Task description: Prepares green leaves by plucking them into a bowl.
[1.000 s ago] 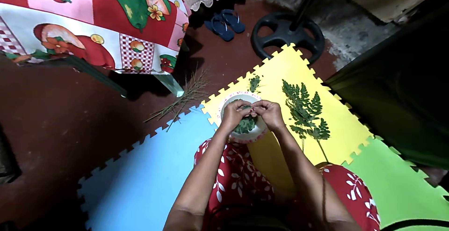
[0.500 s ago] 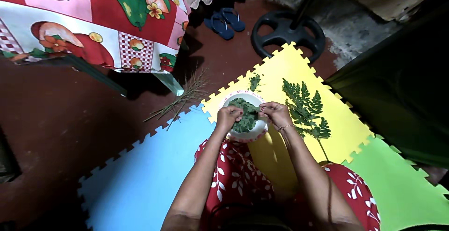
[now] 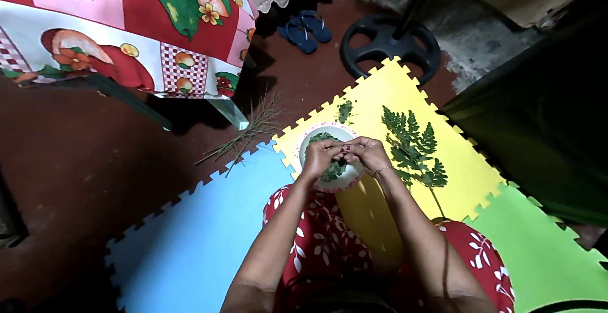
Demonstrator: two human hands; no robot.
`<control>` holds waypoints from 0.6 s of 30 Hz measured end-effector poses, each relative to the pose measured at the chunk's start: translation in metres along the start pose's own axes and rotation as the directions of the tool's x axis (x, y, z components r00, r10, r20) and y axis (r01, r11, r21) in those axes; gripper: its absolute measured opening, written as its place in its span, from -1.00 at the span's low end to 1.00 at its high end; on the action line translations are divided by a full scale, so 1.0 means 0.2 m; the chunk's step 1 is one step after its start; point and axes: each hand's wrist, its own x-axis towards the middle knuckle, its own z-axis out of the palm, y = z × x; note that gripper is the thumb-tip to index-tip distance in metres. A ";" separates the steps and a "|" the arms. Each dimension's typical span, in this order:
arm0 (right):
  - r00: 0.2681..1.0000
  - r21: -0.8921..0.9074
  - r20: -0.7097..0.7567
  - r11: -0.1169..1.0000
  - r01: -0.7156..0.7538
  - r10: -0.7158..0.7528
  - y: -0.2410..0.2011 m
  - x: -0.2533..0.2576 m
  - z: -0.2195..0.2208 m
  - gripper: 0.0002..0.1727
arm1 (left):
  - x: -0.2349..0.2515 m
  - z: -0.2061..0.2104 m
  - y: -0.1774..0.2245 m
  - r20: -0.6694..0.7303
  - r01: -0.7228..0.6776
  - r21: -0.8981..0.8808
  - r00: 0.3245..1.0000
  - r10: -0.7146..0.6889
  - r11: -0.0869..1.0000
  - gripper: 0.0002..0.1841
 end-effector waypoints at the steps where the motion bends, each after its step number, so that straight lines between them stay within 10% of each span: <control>1: 0.999 -0.061 0.023 0.998 0.026 -0.025 -0.02 0.00 -0.01 -0.95 | 0.01 -0.02 0.02 0.024 -0.016 0.043 1.000 0.015 0.999 -0.84; 7: 0.978 -0.388 0.118 0.899 0.205 -0.172 -0.10 0.02 -0.03 -0.96 | 0.03 -0.10 0.13 0.133 -0.164 0.351 0.983 0.124 0.922 -0.86; 15: 0.972 -0.403 0.095 0.884 0.236 -0.216 -0.09 0.03 -0.02 -0.97 | 0.05 -0.04 0.04 -0.004 -0.021 -0.032 1.000 0.021 0.999 -0.87; 18: 0.963 -0.520 0.182 0.811 0.266 -0.199 -0.12 0.02 -0.04 -0.93 | 0.04 -0.08 0.07 0.102 -0.028 0.119 0.995 0.016 0.993 -0.86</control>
